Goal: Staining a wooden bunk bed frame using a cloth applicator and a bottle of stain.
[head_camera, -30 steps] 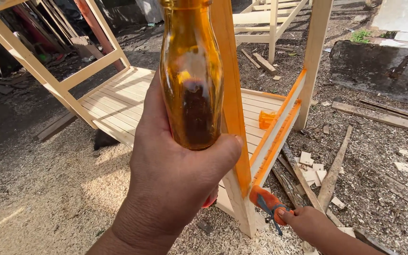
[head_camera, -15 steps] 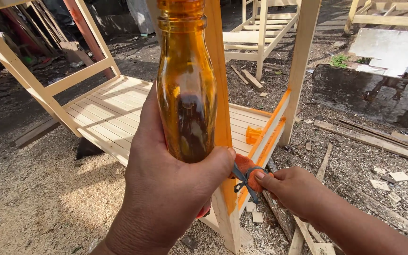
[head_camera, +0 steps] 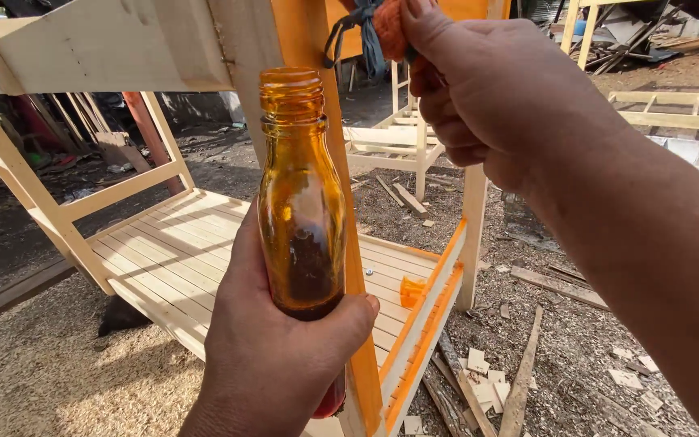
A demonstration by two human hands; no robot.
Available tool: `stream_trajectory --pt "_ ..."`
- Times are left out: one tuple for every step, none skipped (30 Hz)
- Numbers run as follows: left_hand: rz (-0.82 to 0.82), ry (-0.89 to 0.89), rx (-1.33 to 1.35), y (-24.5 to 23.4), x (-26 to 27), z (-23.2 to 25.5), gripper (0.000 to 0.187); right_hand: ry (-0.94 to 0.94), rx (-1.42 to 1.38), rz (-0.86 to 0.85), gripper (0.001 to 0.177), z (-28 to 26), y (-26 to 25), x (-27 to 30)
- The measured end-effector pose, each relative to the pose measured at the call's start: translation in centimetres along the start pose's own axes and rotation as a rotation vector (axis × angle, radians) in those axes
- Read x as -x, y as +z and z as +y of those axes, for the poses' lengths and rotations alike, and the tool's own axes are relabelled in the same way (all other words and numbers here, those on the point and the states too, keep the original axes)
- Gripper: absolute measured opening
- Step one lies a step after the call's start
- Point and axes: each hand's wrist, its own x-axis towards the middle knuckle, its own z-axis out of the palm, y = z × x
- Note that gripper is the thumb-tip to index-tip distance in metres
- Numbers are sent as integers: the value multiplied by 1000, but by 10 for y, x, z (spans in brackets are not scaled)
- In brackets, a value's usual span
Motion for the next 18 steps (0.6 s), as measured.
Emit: stream_trajectory --pt "5 10 -3 1 0 1 103 -11 -2 -1 51 4 1 -4" --pt "26 57 1 1 -1 1 101 2 -34 -17 50 7 2 -8" --pt "45 100 7 3 -1 1 100 22 -66 -32 49 12 2 -11" --pt "48 104 5 1 -2 2 100 16 -68 -34 49 30 4 -6" --pt "48 82 -11 1 -3 1 96 144 -10 -24 52 50 3 1" --pt "49 59 -26 1 -4 1 93 271 48 -15 55 70 2 8" --pt "42 62 -24 3 -5 -2 93 272 51 -8 55 95 -1 22" --pt "40 58 -11 5 -6 -5 88 404 288 -71 50 119 -4 37" --pt "42 49 4 6 -6 -9 84 537 526 -138 50 145 -6 52" --pt "38 46 7 9 -7 -11 84 542 529 -136 50 152 -15 66" --pt "38 -26 -25 12 -6 -13 86 707 409 -60 52 159 -22 80" --pt "38 -98 -58 16 -6 -14 88 868 285 19 57 167 -31 94" --pt "29 -94 -53 22 -9 -14 88 870 287 30 57 169 -48 101" --pt "19 -186 -66 28 -11 -13 90 946 161 54 56 172 -65 108" --pt "4 -283 -76 35 -11 -14 93 1023 35 80 56 175 -82 120" --pt "-10 -285 -68 43 -11 -14 93 1031 41 94 56 169 -96 127" --pt "-22 -301 -80 52 -11 -13 95 1063 -29 128 56 164 -110 133" --pt "-35 -317 -92 60 -11 -13 98 1092 -99 164 56 158 -125 139"
